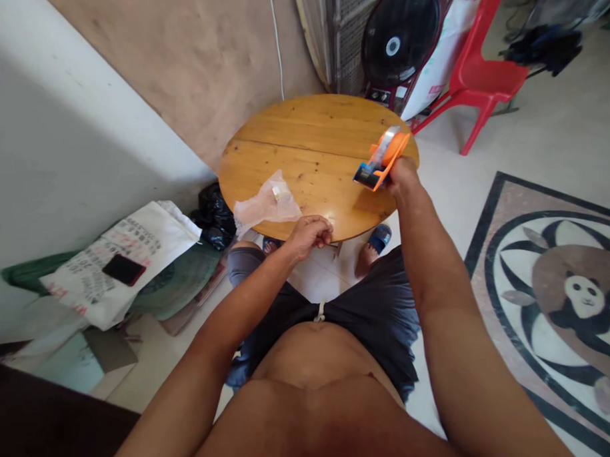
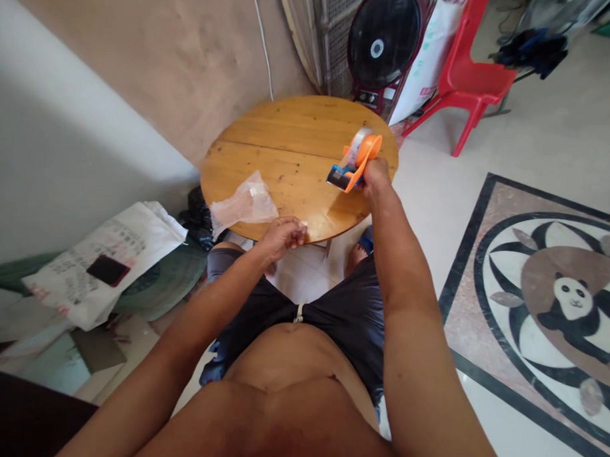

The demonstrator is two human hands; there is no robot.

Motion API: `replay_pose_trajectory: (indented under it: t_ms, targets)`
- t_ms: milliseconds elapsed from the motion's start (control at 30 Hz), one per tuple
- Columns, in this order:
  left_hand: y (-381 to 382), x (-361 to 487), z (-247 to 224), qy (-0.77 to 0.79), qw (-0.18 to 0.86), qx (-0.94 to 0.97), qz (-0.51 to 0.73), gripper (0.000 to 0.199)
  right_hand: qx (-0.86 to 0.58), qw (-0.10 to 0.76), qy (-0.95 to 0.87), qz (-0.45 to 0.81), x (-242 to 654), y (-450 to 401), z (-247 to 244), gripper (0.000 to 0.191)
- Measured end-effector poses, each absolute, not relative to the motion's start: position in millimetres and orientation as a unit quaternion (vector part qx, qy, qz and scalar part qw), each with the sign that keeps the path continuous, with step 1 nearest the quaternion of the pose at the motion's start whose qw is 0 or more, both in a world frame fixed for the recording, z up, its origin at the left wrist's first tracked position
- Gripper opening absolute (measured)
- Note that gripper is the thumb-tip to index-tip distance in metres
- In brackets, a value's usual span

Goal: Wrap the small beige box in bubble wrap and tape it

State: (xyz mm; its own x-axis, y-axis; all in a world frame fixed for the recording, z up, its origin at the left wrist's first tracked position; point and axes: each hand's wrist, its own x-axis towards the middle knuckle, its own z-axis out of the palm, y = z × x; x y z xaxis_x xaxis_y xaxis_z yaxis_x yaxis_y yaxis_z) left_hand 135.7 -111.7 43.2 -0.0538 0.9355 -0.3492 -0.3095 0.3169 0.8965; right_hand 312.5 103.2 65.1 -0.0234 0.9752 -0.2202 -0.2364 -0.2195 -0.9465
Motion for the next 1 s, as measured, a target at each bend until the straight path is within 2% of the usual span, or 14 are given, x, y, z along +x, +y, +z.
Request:
replay_pose_trajectory:
  t_ms: [100, 467, 600, 733, 1000]
  targets:
    - [-116.2, 134.0, 45.5, 0.504, 0.639, 0.282, 0.507, 0.019, -0.512, 0.508, -0.372, 0.584, 307.7, 115.2, 63.0, 0.015]
    - [-114.5, 127.6, 40.4, 0.469, 0.674, 0.259, 0.508, 0.023, -0.562, 0.395, -0.503, 0.525, 282.9, 156.4, 64.6, 0.007]
    - [-114.0, 126.6, 41.7, 0.460, 0.686, 0.251, 0.505, 0.022, -0.571, 0.377, -0.525, 0.507, 281.5, 174.9, 66.6, 0.013]
    - [-112.2, 128.3, 44.3, 0.466, 0.690, 0.234, 0.502, 0.026, -0.573, 0.377, -0.516, 0.513, 271.9, 195.8, 66.5, 0.010]
    - [-108.2, 123.1, 57.0, 0.453, 0.700, 0.191, 0.518, 0.027, -0.577, 0.370, -0.520, 0.509, 201.5, 243.0, 55.9, 0.022]
